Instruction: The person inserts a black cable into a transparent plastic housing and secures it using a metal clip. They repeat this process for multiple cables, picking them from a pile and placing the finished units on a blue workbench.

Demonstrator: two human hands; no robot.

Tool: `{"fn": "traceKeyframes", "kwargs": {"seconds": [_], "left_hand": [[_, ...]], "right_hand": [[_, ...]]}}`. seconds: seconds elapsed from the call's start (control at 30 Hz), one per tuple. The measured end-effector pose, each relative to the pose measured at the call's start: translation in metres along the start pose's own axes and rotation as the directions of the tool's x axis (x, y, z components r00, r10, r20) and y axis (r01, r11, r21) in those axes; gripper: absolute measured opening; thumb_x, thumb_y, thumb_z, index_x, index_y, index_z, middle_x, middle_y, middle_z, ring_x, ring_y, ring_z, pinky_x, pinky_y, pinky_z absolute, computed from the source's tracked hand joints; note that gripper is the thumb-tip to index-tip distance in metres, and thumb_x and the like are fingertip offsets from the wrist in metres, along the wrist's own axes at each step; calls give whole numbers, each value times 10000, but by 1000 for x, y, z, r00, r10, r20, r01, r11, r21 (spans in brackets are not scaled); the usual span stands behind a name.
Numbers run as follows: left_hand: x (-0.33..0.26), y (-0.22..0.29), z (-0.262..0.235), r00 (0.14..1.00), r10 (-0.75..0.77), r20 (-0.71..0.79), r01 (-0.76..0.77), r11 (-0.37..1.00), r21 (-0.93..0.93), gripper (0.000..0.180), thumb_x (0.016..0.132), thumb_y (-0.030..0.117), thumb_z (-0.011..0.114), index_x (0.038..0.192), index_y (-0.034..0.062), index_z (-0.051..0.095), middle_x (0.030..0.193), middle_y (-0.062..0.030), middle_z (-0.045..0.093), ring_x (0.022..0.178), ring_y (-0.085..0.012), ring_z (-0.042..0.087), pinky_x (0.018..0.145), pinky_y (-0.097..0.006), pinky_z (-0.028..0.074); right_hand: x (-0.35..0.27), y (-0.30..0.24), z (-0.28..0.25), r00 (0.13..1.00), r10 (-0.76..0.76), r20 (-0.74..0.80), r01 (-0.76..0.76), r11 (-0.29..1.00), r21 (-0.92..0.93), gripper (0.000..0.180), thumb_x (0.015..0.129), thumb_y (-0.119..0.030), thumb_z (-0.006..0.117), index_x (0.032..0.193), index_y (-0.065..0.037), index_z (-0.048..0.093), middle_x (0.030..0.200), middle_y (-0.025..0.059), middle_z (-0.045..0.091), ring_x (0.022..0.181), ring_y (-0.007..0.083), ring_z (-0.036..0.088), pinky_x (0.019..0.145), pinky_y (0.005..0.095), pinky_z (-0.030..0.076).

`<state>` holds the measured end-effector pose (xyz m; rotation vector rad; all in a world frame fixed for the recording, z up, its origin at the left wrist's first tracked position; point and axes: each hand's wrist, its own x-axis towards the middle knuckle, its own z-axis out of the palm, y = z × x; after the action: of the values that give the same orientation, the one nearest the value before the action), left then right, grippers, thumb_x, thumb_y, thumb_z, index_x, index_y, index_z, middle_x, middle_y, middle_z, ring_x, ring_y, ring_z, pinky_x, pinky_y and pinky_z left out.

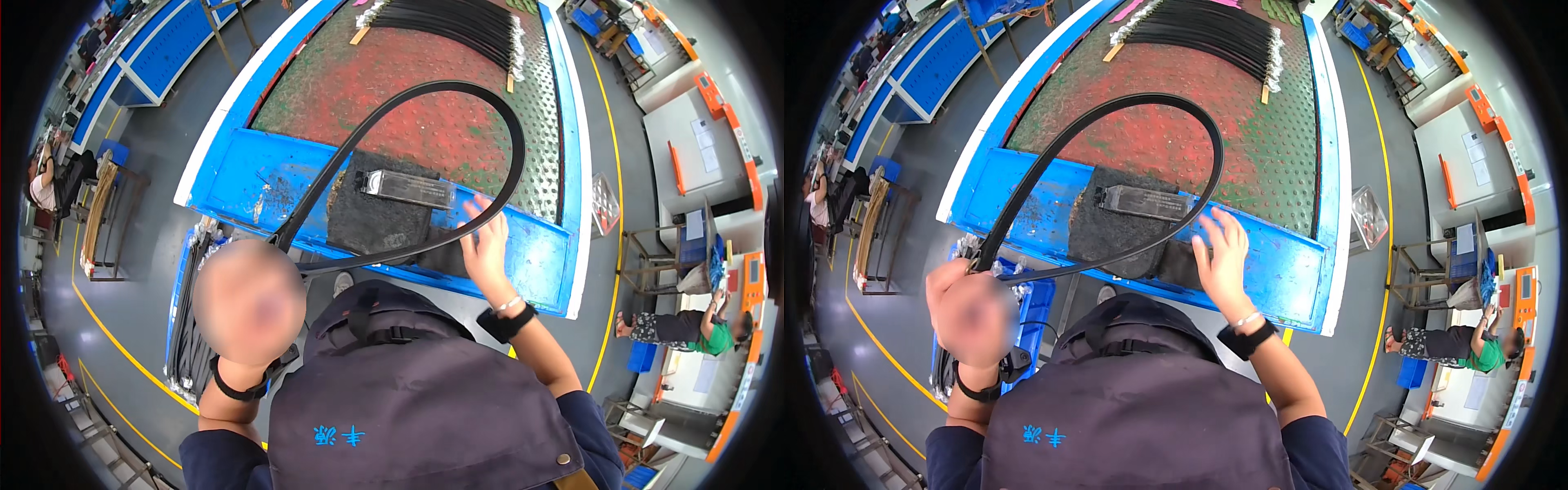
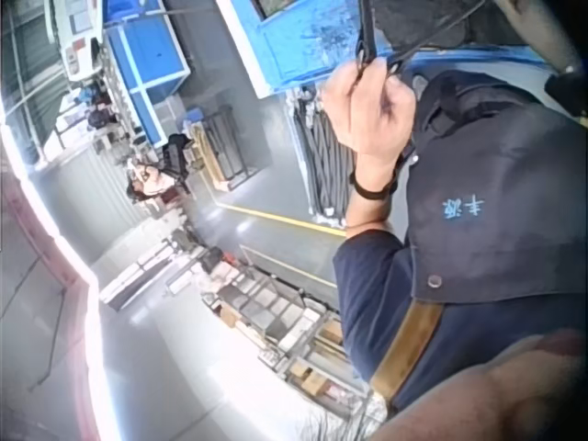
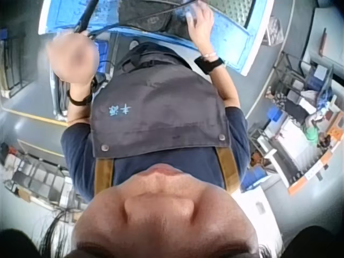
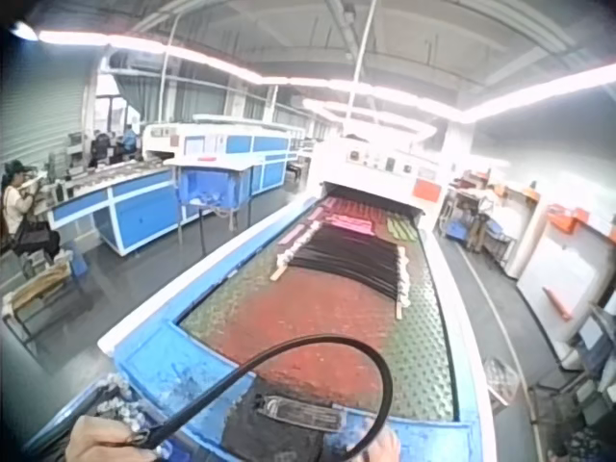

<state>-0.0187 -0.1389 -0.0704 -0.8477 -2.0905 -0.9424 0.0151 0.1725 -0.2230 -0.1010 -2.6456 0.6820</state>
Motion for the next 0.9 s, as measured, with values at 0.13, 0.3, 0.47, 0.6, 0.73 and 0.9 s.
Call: {"fn": "traceKeyframes", "kwargs": {"seconds": [0.13,0.3,0.47,0.6,0.73,0.9], "left_hand": [[4,5,10,996,86,29,-86,996,-9,241,658,12,583,898,18,605,893,-146,561,733,-240,523,636,-313,432],[16,11,20,962,258,92,-248,963,-106,301,550,-14,649,849,16,649,911,-113,556,637,-222,545,550,-312,463],[27,16,37,895,446,-8,-442,883,-157,197,549,7,659,740,42,629,847,-97,553,563,-153,506,431,-235,401],[33,25,42,848,529,-26,-524,830,-189,192,544,2,653,729,44,623,844,-89,550,546,-129,478,419,-214,376],[38,32,42,830,556,-38,-551,808,-208,192,541,19,651,727,52,621,834,-78,549,560,-120,453,420,-207,356],[37,33,41,830,556,-34,-552,812,-190,176,553,33,649,723,63,615,823,-66,548,586,-120,448,427,-200,348]], "right_hand": [[-42,-7,-7,936,-105,336,183,960,-210,317,795,-252,600,1069,-94,610,1338,108,382,1308,341,233,1019,597,152],[-39,-25,-50,972,-188,144,175,979,100,78,738,-147,651,748,-71,662,1147,100,554,1168,342,418,1018,540,221],[-40,-80,-140,833,-509,-214,519,855,-15,325,844,-376,449,892,-188,710,1137,42,552,1214,282,342,1077,488,134],[-9,-124,-149,722,-650,-236,642,757,-120,395,789,-498,494,993,-227,696,1234,8,499,1273,328,241,1080,522,24],[3,-140,-144,758,-624,-190,614,781,-115,485,640,-465,546,1020,-200,689,1241,1,512,1285,350,226,1067,537,5],[7,-145,-140,764,-631,-137,620,776,-114,492,656,-457,543,1039,-181,681,1248,22,515,1285,373,236,1062,543,-12]]}}
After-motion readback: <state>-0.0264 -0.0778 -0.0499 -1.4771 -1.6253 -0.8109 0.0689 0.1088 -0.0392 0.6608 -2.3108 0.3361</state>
